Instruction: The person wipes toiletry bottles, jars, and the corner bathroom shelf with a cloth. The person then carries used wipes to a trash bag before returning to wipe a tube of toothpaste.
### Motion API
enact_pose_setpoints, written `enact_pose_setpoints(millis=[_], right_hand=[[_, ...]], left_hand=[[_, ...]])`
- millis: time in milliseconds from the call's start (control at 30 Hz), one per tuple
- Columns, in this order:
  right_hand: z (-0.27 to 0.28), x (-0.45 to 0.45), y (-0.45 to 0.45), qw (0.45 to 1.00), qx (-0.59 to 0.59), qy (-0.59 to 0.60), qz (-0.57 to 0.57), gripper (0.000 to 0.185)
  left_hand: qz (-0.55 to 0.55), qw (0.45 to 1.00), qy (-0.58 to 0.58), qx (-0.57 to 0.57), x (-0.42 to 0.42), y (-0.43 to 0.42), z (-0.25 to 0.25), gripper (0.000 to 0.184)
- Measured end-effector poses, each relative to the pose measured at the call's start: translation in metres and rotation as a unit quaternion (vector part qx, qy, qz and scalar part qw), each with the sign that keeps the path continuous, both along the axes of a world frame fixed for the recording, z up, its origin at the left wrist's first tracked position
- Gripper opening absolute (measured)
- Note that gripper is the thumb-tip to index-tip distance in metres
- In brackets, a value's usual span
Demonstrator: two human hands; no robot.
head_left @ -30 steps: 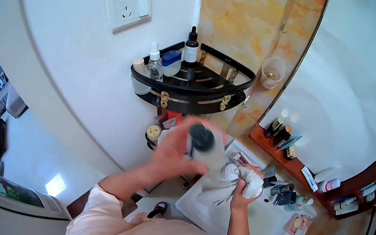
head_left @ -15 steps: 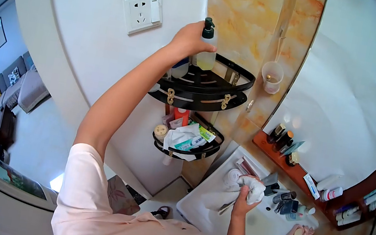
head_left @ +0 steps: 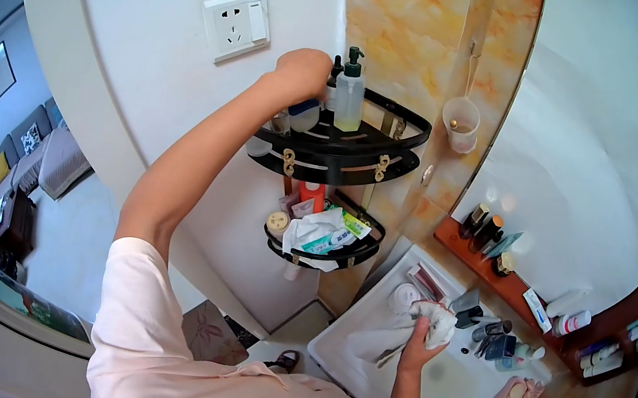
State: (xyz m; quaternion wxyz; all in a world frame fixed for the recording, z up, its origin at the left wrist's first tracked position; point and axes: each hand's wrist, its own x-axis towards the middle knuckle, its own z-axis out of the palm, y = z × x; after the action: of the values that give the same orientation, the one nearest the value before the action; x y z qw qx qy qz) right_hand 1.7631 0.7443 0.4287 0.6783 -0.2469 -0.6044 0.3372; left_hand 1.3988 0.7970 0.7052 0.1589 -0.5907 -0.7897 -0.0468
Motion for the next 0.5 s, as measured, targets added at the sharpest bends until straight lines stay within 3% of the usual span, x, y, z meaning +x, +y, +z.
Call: enact_pose_setpoints(millis=[167,367,500], right_hand=[[0.004,-0.004,-0.003,0.999,0.018,-0.027,0.011,0.023],[0.001,-0.009,-0.007,0.999,-0.030,0.001,0.020,0.025],[-0.003,-0.007,-0.008,0.999,-0.027,-0.005,0.046,0.020]], left_hand=[[0.064,0.988,0.128,-0.057,0.010,-0.004,-0.023,0.035],[0.002,0.973,0.227,0.034,0.001,-0.006,-0.042,0.039],[0.002,0.981,0.195,0.008,0.008,-0.010,-0.037,0.039]])
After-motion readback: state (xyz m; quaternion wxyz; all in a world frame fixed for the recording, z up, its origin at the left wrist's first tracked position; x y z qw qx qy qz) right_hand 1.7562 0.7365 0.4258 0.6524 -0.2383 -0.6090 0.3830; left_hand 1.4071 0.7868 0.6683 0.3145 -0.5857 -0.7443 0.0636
